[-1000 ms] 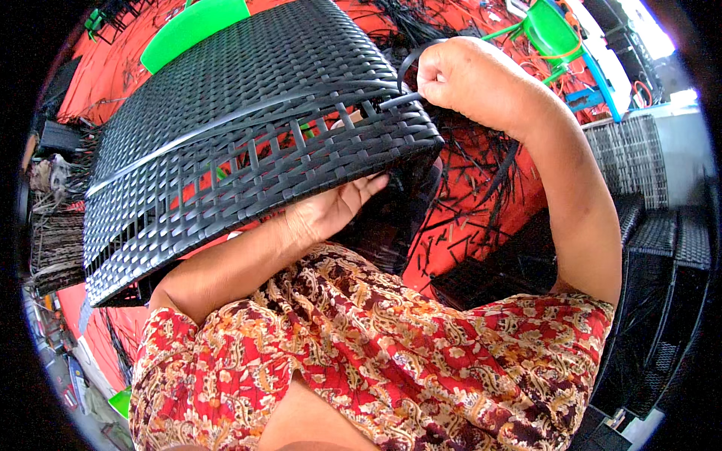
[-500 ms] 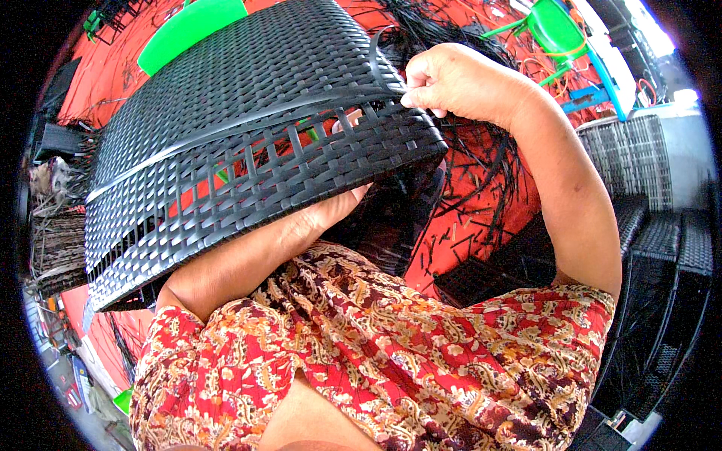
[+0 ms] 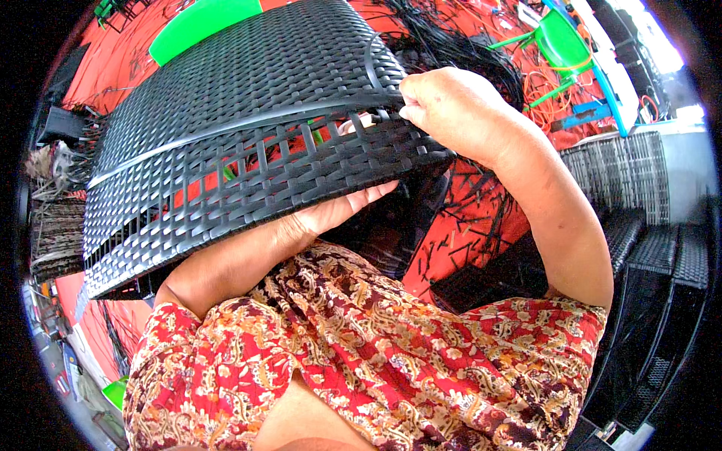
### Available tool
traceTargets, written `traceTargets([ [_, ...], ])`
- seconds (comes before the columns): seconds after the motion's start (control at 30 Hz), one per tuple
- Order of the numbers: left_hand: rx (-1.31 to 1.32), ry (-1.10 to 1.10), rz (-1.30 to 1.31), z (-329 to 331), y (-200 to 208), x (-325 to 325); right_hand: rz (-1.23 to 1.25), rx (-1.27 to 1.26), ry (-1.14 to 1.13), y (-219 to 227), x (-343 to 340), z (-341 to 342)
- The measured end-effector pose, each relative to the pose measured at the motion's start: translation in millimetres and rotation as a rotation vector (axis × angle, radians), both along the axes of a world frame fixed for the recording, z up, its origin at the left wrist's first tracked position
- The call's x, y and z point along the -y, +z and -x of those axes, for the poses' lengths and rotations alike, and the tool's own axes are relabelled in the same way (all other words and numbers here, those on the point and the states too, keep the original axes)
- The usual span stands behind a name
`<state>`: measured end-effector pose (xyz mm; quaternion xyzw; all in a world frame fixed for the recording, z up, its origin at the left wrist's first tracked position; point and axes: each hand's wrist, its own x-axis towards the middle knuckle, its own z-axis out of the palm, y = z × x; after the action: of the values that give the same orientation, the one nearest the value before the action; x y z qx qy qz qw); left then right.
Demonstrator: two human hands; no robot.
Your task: The person weaves black plastic strips through a metal furniture frame to create a mesh surface, using their hands to thread and tighten the material.
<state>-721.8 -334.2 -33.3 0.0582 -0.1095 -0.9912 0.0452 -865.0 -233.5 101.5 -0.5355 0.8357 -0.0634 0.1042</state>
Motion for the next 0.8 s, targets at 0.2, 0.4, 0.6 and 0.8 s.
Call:
traceTargets([
  [0.2, -0.012, -0.004, -0.032, -2, -1, 4, 0.188, -0.119, 0.062, -9, 1, -10],
  [0.4, -0.036, -0.027, -0.076, 5, 2, -2, 0.449, -0.133, 0.222, -10, -9, -11],
  [0.6, -0.037, -0.024, -0.101, 1, 0, -2, 0.441, 0.123, 0.226, -23, -5, -16],
  [0.8, -0.020, -0.015, -0.125, -13, -1, 11, 0.493, 0.090, 0.330, -19, 1, -16],
])
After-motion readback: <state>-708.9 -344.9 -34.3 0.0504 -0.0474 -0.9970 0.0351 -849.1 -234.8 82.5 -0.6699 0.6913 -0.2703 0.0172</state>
